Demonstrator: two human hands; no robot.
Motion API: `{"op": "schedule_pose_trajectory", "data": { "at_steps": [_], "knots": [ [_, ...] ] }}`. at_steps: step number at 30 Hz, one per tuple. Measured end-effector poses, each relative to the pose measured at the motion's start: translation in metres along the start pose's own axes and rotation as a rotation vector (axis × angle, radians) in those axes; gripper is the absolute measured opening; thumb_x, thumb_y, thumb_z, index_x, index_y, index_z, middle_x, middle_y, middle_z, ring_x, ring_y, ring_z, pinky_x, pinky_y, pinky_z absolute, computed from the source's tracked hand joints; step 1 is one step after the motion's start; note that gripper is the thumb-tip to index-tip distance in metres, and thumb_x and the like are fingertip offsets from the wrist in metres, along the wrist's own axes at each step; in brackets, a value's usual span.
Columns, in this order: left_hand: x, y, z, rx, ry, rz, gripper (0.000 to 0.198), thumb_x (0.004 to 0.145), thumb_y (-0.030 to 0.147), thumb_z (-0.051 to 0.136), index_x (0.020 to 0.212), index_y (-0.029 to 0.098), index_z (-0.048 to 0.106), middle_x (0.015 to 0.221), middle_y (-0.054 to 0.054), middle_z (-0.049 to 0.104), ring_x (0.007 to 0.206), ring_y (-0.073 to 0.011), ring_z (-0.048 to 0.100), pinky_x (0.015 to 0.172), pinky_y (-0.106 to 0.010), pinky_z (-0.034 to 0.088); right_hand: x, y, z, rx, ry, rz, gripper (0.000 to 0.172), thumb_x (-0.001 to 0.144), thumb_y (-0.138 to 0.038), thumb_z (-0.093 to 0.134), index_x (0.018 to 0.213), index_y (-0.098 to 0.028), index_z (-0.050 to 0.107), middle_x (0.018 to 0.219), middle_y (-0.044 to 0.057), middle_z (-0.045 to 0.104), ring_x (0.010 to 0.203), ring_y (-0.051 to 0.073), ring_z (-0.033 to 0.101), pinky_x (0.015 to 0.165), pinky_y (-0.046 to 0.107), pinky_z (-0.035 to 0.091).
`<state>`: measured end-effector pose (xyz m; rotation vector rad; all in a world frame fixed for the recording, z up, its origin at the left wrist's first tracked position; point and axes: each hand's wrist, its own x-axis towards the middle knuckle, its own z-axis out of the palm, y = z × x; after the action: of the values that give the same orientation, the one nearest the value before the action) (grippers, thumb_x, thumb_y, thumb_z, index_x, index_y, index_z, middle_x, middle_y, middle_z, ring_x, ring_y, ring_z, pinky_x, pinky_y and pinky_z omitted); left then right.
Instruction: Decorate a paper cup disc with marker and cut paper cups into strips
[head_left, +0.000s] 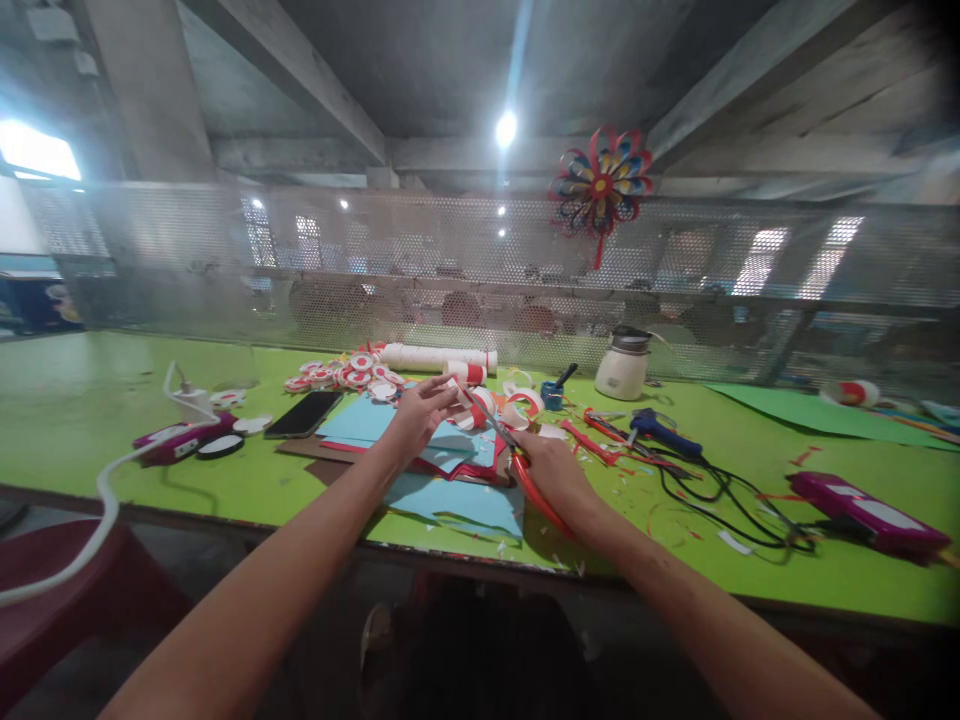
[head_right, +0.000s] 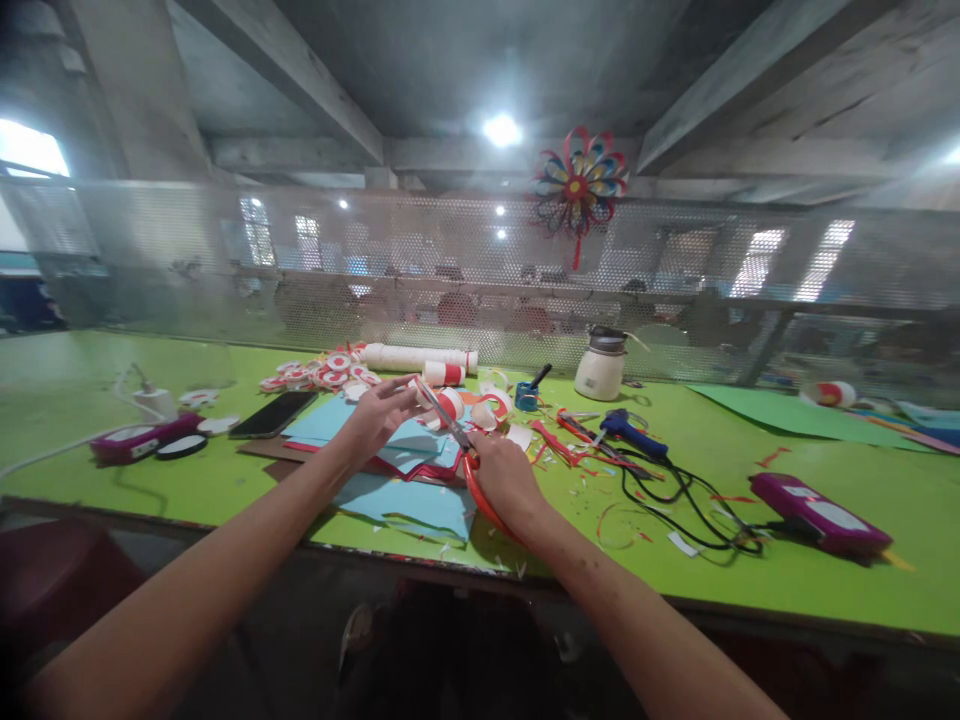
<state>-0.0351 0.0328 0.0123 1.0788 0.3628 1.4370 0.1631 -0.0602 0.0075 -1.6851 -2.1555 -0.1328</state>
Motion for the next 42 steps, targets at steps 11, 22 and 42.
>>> {"op": "schedule_pose_trajectory", "data": {
  "at_steps": [11, 22, 42],
  "knots": [
    [-0.0006, 0.0015, 0.0, 0.054, 0.022, 0.036, 0.043, 0.06, 0.016, 0.084, 0.099, 0.011, 0.067, 0.082, -0.005, 0.07, 0.079, -0.0197, 0.068, 0.085, -0.043, 0.051, 0.0007, 0.0003, -0.0019, 0.003, 0.014, -0.003, 0.03, 0.088, -0.019, 0.049, 0.111, -0.017, 0.068, 0.107, 0.012, 0.073, 0.094, 0.025, 0.067, 0.076, 0.029, 0.04],
    [-0.0051, 0.0029, 0.004, 0.124, 0.024, 0.053, 0.042, 0.058, 0.019, 0.085, 0.096, 0.012, 0.068, 0.074, -0.002, 0.065, 0.074, -0.0171, 0.065, 0.082, -0.04, 0.051, -0.0015, -0.0027, -0.005, 0.006, 0.01, 0.01, 0.031, 0.088, -0.019, 0.049, 0.112, -0.018, 0.068, 0.108, 0.013, 0.073, 0.096, 0.025, 0.067, 0.077, 0.029, 0.041],
    [-0.0041, 0.0047, 0.0031, 0.064, 0.0, -0.026, 0.04, 0.062, 0.018, 0.083, 0.097, 0.013, 0.065, 0.082, -0.005, 0.068, 0.074, -0.0194, 0.067, 0.081, -0.045, 0.053, -0.0006, -0.0012, -0.0049, -0.014, 0.003, 0.007, 0.035, 0.088, -0.015, 0.046, 0.114, -0.019, 0.068, 0.103, 0.011, 0.074, 0.09, 0.023, 0.067, 0.075, 0.028, 0.04]
  ]
}}
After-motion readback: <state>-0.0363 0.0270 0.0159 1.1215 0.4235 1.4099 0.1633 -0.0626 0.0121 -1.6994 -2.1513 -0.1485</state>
